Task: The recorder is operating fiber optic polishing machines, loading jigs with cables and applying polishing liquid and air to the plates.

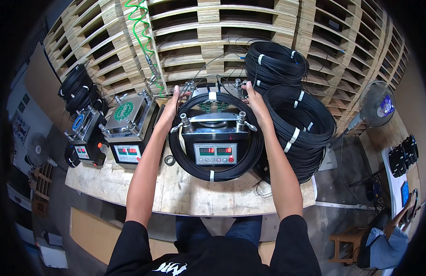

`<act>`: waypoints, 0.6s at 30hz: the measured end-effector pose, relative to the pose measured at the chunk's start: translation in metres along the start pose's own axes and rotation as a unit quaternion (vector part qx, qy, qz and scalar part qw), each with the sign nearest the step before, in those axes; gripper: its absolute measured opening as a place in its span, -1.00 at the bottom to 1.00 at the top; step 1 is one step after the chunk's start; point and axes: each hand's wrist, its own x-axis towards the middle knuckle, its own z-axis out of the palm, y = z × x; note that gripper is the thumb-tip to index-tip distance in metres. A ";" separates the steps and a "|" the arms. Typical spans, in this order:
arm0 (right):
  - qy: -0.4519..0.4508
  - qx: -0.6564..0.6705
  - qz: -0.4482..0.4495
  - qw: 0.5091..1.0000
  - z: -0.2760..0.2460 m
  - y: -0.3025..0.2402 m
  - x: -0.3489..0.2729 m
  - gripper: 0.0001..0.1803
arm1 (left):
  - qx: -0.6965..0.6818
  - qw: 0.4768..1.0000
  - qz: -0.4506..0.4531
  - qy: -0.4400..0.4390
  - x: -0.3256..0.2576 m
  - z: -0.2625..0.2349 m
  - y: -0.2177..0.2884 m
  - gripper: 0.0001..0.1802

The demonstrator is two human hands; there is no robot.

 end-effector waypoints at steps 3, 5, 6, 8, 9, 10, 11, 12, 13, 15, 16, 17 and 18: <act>-0.017 0.022 0.018 0.999 0.003 -0.004 -0.001 -0.16 | 0.006 0.999 0.009 0.045 0.009 -0.007 -0.010 -0.07; -0.027 0.035 0.033 0.998 0.005 -0.003 -0.001 -0.16 | -0.018 0.998 -0.001 0.059 0.014 -0.015 -0.018 -0.02; -0.028 0.079 0.033 0.996 0.003 -0.002 0.000 -0.15 | -0.019 0.998 -0.002 0.057 0.012 -0.013 -0.016 -0.02; -0.028 0.123 0.033 0.991 0.000 0.001 0.001 -0.15 | -0.082 0.995 -0.051 0.022 0.005 -0.010 -0.012 0.02; -0.023 0.127 0.025 0.991 -0.002 0.004 0.003 -0.14 | -0.083 0.995 -0.050 0.023 0.004 -0.009 -0.010 0.02; -0.019 0.131 0.017 0.991 -0.003 0.006 0.004 -0.13 | -0.072 0.996 -0.044 0.017 0.004 -0.008 -0.009 0.02; -0.019 0.131 0.017 0.991 -0.004 0.008 0.006 -0.13 | -0.061 0.997 -0.039 0.010 0.003 -0.007 -0.007 0.02; -0.015 0.114 0.011 0.993 -0.004 0.008 0.006 -0.12 | -0.061 0.997 -0.039 0.012 0.002 -0.008 -0.005 0.02; -0.010 0.096 0.006 0.995 -0.004 0.008 0.006 -0.12 | -0.061 0.997 -0.035 -0.007 0.002 -0.008 -0.004 0.02; -0.010 0.088 0.005 0.996 -0.005 0.008 0.007 -0.11 | -0.061 0.997 -0.032 -0.029 0.001 -0.005 0.000 0.02; -0.009 0.080 0.004 0.997 -0.008 0.009 0.008 -0.10 | -0.060 0.997 -0.048 -0.028 0.001 -0.002 0.002 0.02; -0.006 0.079 0.004 0.997 -0.010 0.011 0.008 -0.10 | -0.058 0.996 -0.064 -0.028 0.002 0.002 0.005 0.02; -0.007 0.086 0.007 0.996 -0.006 0.008 0.006 -0.08 | -0.057 0.996 -0.064 -0.027 0.004 -0.001 0.003 0.02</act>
